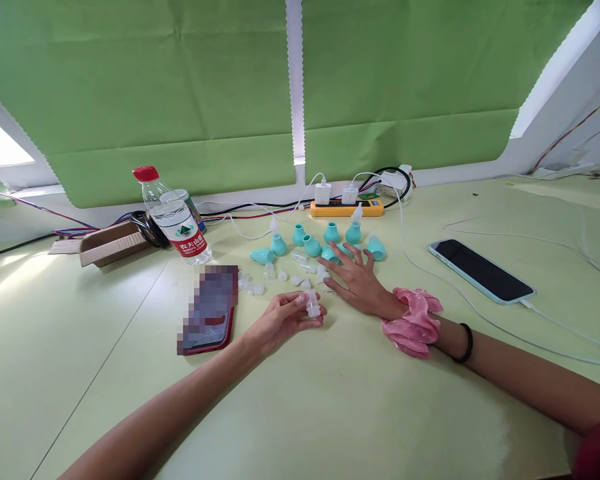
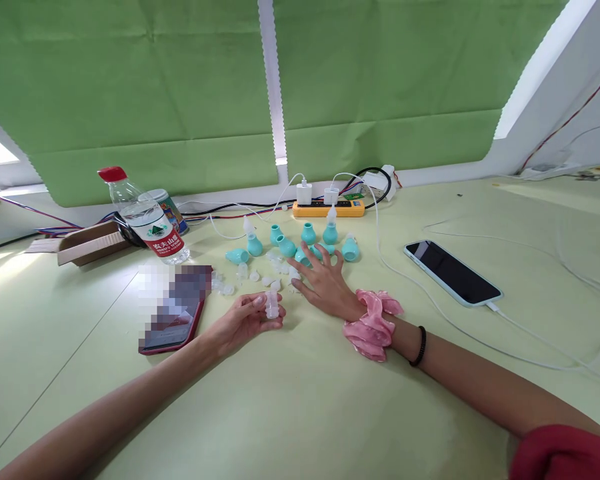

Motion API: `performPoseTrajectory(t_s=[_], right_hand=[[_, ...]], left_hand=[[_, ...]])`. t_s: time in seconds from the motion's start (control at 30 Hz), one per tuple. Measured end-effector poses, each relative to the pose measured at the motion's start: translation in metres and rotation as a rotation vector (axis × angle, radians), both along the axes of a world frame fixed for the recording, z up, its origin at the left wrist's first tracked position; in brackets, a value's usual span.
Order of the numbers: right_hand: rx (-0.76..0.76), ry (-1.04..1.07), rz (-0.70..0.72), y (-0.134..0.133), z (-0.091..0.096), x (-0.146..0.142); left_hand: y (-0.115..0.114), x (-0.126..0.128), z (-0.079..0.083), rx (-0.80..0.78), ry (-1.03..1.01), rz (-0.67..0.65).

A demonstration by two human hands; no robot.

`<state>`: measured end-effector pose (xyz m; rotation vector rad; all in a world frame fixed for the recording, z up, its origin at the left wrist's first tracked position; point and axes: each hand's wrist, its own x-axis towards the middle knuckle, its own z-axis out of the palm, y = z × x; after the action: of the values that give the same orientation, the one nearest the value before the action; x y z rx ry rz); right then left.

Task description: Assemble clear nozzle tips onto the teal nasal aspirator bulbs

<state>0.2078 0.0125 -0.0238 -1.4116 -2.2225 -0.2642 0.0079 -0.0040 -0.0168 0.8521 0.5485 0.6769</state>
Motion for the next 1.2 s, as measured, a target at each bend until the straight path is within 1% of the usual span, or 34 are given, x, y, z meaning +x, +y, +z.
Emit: performPoseTrajectory(t_s=[0.07,0.2,0.3,0.4,0.53,0.63,0.7,0.77,0.83,0.93,1.0,1.07,1.13,1.2], right_hand=[[-0.007,-0.051,-0.037,0.005,-0.005,0.002],[0.068,-0.031,-0.144,0.008,-0.009,0.003],[0.089,-0.023,-0.248,0.009,-0.009,0.004],[0.108,-0.011,-0.304,0.010,-0.010,0.006],[0.140,0.001,-0.293,0.010,-0.010,0.006],[0.130,0.005,-0.264,0.010,-0.011,0.006],[0.109,0.046,-0.242,0.012,-0.013,0.007],[0.109,0.150,-0.199,0.014,-0.013,0.007],[0.151,0.293,-0.115,0.012,-0.012,0.007],[0.212,0.449,0.107,0.000,-0.008,0.002],[0.161,0.438,0.294,-0.012,-0.004,-0.004],[0.067,0.342,0.443,-0.024,0.000,-0.010],[0.003,0.247,0.514,-0.032,0.002,-0.014],[-0.021,0.233,0.532,-0.035,0.003,-0.015]], left_hand=[[0.000,0.000,0.000,-0.024,-0.001,0.023],[0.001,0.001,-0.001,-0.046,-0.017,0.062],[0.002,-0.001,-0.001,-0.070,-0.026,0.055],[0.003,-0.003,0.000,-0.066,-0.006,0.046],[0.005,-0.004,0.001,-0.024,0.063,0.089],[0.004,-0.005,0.002,0.040,0.126,0.177],[0.001,-0.007,0.003,0.103,0.166,0.233],[-0.003,-0.009,0.003,0.168,0.186,0.278],[-0.006,-0.012,0.003,0.192,0.191,0.319],[-0.006,-0.015,0.001,0.123,0.191,0.362],[-0.004,-0.017,0.000,0.072,0.184,0.367],[-0.003,-0.018,-0.001,0.056,0.173,0.359],[-0.002,-0.017,-0.001,0.063,0.177,0.343],[-0.003,-0.016,-0.001,0.072,0.203,0.325]])
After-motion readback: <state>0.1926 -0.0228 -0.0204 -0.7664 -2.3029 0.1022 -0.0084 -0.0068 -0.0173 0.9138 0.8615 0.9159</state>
